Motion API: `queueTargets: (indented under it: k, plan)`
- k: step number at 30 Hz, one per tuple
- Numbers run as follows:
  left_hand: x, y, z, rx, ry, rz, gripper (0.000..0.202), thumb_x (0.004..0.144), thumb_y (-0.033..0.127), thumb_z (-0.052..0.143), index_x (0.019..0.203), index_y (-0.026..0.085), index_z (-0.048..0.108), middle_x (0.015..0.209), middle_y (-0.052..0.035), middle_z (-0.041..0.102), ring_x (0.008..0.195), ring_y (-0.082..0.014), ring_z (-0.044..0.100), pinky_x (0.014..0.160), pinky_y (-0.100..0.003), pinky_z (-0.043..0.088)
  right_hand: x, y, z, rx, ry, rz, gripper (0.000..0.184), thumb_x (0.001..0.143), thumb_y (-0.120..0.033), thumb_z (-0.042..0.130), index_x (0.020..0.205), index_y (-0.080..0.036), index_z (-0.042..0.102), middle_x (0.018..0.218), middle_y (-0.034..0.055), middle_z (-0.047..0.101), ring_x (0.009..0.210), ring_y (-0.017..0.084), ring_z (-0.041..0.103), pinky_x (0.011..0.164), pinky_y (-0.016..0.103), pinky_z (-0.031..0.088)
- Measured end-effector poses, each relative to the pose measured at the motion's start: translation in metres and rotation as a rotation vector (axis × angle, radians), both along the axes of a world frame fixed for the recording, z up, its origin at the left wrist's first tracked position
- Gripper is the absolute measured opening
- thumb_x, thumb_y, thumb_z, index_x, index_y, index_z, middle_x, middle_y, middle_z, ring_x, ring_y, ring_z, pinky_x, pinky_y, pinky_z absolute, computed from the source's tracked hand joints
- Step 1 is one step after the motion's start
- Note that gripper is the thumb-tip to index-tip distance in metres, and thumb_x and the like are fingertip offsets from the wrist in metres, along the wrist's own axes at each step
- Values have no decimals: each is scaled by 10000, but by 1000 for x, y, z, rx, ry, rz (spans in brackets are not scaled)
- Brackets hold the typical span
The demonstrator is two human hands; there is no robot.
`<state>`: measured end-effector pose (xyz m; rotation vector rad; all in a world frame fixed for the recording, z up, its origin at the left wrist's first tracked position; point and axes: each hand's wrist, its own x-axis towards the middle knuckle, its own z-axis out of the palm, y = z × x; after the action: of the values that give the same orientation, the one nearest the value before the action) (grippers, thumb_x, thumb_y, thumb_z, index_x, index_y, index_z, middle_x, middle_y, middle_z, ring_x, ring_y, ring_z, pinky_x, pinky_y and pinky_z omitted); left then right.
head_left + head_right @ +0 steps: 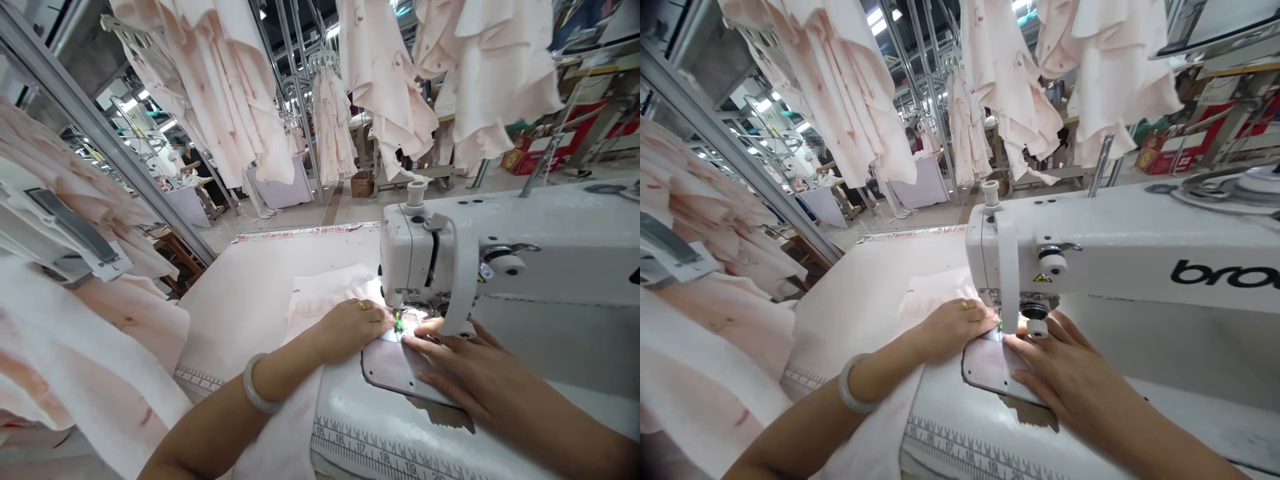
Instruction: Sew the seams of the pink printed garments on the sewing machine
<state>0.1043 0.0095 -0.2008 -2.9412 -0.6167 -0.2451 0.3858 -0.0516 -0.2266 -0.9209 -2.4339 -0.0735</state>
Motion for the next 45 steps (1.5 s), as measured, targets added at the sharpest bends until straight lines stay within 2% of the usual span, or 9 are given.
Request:
queueTargets:
  k: [16,20,26,29,33,35,37,40,45]
  plan:
    - [-7,12,-4,-105,-59,4,418,1063,75,482,1406,179,697,1409,-108,753,1342,-210,687,1161,-367,544,1,6,0,-110,5,28,367,1109,-479,561,1423,-350,702,1240,30,809,1039,290,781,1048,530,533]
    - [-25,50,3,-241,-56,190,440,992,50,500,1323,183,757,1426,-104,751,1365,-215,681,1217,-414,512,-1,9,1,-126,9,30,345,1120,-442,510,1350,-344,748,1251,24,811,1029,305,782,968,525,571]
    - [-77,86,38,-291,-21,542,389,1034,250,607,1374,86,698,1573,-243,610,1485,-346,589,1247,-548,473,-2,5,-1,-112,52,53,364,1130,-463,504,1432,-349,673,1305,30,788,1094,292,781,1062,522,557]
    - [-87,64,57,-345,11,626,422,1029,311,649,1381,81,682,1588,-265,582,1468,-392,592,1204,-579,494,-4,1,5,-152,42,115,359,1134,-448,503,1449,-355,648,1314,27,771,1121,280,768,1075,508,554]
    - [-64,2,64,-478,19,482,546,1004,502,736,1467,226,647,1512,-105,678,1377,-278,658,1142,-406,538,-7,0,12,-180,21,185,329,1118,-437,547,1406,-354,683,1259,20,782,1139,263,754,1067,465,555]
    - [-43,-28,57,-599,6,308,465,975,499,781,1342,222,715,1321,-88,752,1264,-276,693,1052,-382,556,-8,0,9,-167,38,185,297,1119,-420,547,1362,-349,704,1233,17,784,1120,250,753,1059,456,544]
    - [-20,-48,47,-612,-9,325,223,995,398,749,1050,182,742,1032,-64,765,1070,-261,714,969,-365,541,-7,0,4,-102,85,177,267,1135,-409,516,1280,-332,727,1190,21,788,1085,246,753,1037,459,527]
    - [7,-57,38,-659,-32,458,252,999,359,693,823,195,619,833,-15,691,865,-215,674,814,-311,497,-6,-1,1,-13,135,187,256,1148,-415,511,1209,-305,734,1139,26,788,1038,242,747,1004,451,495]
    - [29,-44,41,-733,-95,656,328,972,525,693,1136,243,662,855,-1,685,904,-258,687,754,-306,495,-10,-3,13,38,117,229,248,1151,-359,526,1295,-290,716,1103,19,793,979,213,733,958,411,484]
